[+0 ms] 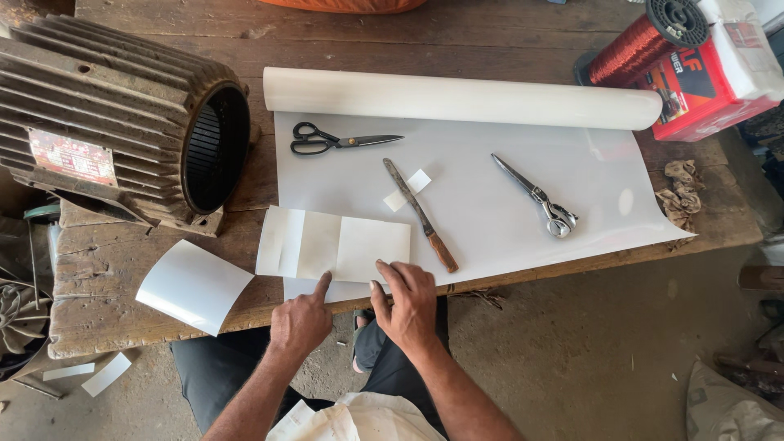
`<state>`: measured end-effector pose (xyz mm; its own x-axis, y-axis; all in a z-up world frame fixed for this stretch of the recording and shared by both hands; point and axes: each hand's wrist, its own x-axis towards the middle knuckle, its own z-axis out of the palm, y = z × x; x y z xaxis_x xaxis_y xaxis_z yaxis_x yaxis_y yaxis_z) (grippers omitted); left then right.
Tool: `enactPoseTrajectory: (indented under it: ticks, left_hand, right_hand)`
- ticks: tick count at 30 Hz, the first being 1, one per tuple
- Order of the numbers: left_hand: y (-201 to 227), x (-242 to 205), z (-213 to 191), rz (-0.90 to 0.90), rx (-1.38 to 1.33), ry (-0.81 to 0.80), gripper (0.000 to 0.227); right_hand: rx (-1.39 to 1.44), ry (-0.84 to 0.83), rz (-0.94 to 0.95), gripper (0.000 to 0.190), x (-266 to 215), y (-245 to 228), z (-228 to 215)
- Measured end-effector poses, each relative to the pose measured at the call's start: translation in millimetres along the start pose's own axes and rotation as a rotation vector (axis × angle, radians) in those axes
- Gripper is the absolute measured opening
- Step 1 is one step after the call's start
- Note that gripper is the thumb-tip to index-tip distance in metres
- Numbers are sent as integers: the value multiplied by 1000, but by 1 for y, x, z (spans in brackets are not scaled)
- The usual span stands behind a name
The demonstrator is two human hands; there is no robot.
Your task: The person cuts a white sheet from a roll using scissors, then uses a knife to trim and score the sheet into smaller rectangular pieces. The person folds and stacks the cut pieces on the table.
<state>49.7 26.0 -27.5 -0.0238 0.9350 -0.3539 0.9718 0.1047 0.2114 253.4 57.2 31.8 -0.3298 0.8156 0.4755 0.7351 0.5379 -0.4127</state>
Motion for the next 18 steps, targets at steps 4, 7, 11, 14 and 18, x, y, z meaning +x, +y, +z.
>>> enactPoseTrajectory:
  ticks: [4, 7, 11, 14, 18]
  left_hand:
    - [0, 0, 0, -5, 2, -18, 69]
    - [0, -1, -1, -6, -8, -26, 70]
    - [1, -1, -3, -10, -2, -26, 69]
    - [2, -2, -5, -24, -37, -18, 67]
    - [0, -2, -17, -28, -125, 31, 66]
  right_hand:
    - [-119, 153, -79, 56, -4, -6, -1]
    - [-172, 115, -72, 80, -18, -4, 23]
    - [-245, -269, -3, 99, -46, 6, 59]
    - [-247, -426, 58, 99, -58, 14, 71]
    - [-221, -448, 70, 102, -60, 18, 73]
